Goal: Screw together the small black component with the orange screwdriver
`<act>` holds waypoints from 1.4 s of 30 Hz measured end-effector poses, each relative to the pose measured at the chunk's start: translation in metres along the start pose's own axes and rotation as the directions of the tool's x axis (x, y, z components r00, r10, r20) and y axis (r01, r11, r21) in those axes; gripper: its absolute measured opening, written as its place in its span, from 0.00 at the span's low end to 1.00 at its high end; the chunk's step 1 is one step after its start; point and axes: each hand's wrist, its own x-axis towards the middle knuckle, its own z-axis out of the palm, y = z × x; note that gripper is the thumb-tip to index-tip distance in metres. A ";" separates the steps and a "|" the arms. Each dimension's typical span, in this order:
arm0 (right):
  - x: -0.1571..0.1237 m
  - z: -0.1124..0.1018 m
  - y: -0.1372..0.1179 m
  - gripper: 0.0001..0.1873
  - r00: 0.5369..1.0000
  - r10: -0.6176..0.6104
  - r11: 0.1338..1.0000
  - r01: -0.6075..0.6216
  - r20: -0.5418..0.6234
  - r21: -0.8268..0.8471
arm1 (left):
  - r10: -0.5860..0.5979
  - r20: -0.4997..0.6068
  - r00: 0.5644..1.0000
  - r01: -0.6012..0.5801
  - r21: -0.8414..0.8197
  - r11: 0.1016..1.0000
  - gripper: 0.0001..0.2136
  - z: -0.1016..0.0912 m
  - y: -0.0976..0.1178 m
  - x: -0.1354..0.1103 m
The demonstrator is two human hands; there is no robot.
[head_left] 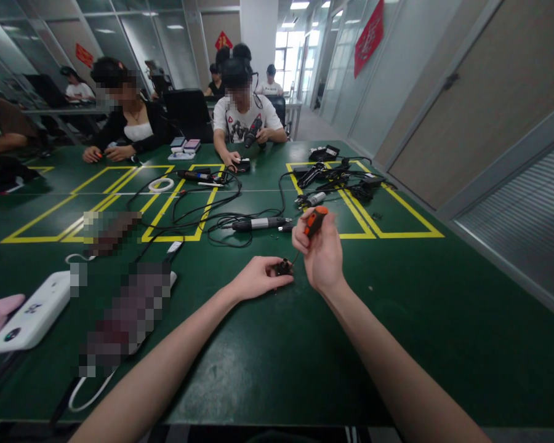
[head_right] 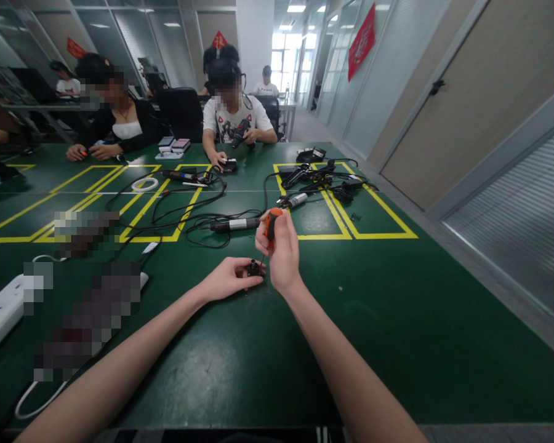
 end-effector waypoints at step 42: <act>-0.027 -0.053 0.018 0.07 0.992 0.003 0.846 0.064 0.125 -0.530 | -0.010 -0.157 0.987 -0.011 -0.134 0.991 0.24 0.001 -0.011 0.001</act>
